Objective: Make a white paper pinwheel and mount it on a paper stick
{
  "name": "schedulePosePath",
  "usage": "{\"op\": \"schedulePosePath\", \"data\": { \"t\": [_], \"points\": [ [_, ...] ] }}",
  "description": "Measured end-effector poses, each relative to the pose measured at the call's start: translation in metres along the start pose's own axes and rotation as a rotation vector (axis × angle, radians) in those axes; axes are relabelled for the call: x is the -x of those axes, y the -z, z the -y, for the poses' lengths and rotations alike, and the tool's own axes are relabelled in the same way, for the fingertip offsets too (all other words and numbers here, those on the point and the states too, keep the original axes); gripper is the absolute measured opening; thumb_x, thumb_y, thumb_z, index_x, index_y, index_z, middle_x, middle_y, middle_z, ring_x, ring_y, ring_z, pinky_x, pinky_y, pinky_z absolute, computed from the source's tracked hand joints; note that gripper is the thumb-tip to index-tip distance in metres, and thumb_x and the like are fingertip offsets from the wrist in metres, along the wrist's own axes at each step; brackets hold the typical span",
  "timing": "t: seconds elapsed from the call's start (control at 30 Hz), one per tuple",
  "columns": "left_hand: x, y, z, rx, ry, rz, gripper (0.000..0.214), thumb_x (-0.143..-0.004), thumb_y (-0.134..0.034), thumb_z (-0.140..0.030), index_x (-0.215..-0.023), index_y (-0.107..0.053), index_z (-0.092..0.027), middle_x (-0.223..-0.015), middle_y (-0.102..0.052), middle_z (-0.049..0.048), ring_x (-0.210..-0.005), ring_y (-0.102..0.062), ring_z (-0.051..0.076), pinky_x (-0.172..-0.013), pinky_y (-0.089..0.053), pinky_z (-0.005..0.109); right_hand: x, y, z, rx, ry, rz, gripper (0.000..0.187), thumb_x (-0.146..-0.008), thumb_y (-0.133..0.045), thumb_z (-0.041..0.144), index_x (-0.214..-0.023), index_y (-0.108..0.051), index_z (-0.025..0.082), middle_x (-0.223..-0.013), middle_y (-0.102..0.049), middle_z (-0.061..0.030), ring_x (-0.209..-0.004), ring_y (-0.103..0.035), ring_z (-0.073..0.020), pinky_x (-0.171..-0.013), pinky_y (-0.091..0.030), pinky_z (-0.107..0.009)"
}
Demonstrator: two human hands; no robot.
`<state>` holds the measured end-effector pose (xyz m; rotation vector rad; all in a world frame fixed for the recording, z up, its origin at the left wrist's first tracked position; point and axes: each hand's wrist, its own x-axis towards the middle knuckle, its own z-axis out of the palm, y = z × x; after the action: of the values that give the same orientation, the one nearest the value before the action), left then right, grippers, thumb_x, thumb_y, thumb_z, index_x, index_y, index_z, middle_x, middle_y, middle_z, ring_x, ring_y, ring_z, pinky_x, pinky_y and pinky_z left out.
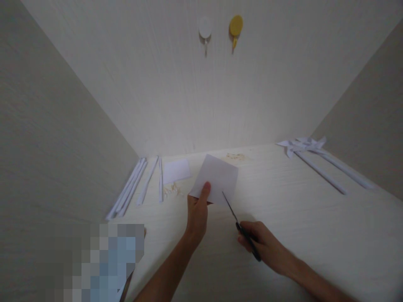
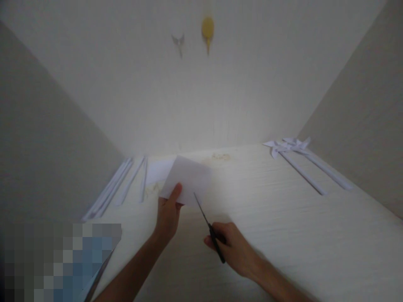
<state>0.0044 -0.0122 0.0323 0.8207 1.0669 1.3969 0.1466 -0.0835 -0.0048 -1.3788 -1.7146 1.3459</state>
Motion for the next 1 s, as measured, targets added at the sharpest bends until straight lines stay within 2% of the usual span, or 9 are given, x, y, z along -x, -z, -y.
{"op": "schedulePosePath", "data": {
  "t": [0.43,1.0],
  "points": [
    [0.006,-0.002,0.0072,-0.062,0.055,0.054,0.027,-0.066,-0.061,-0.038,-0.071,-0.064,-0.012,-0.063,-0.063,0.0027,-0.061,-0.058,0.013,-0.055,-0.046,0.022,-0.0003,-0.0007,0.0021,-0.043,0.025,-0.031,0.034,-0.077,-0.042,0.045,-0.057,-0.037,0.018,-0.054,-0.033,0.0036,-0.051,-0.031,-0.0088,-0.045,-0.025,-0.022],
    [0.0055,-0.0003,0.009,-0.054,0.033,0.05,0.028,-0.067,-0.06,-0.037,-0.08,-0.065,-0.012,-0.069,-0.064,0.0045,-0.065,-0.059,0.014,-0.055,-0.046,0.022,0.0003,0.0006,0.002,-0.036,0.01,-0.037,0.036,-0.077,-0.044,0.046,-0.056,-0.038,0.017,-0.053,-0.032,0.0043,-0.05,-0.029,-0.008,-0.044,-0.024,-0.021]
  ]
}}
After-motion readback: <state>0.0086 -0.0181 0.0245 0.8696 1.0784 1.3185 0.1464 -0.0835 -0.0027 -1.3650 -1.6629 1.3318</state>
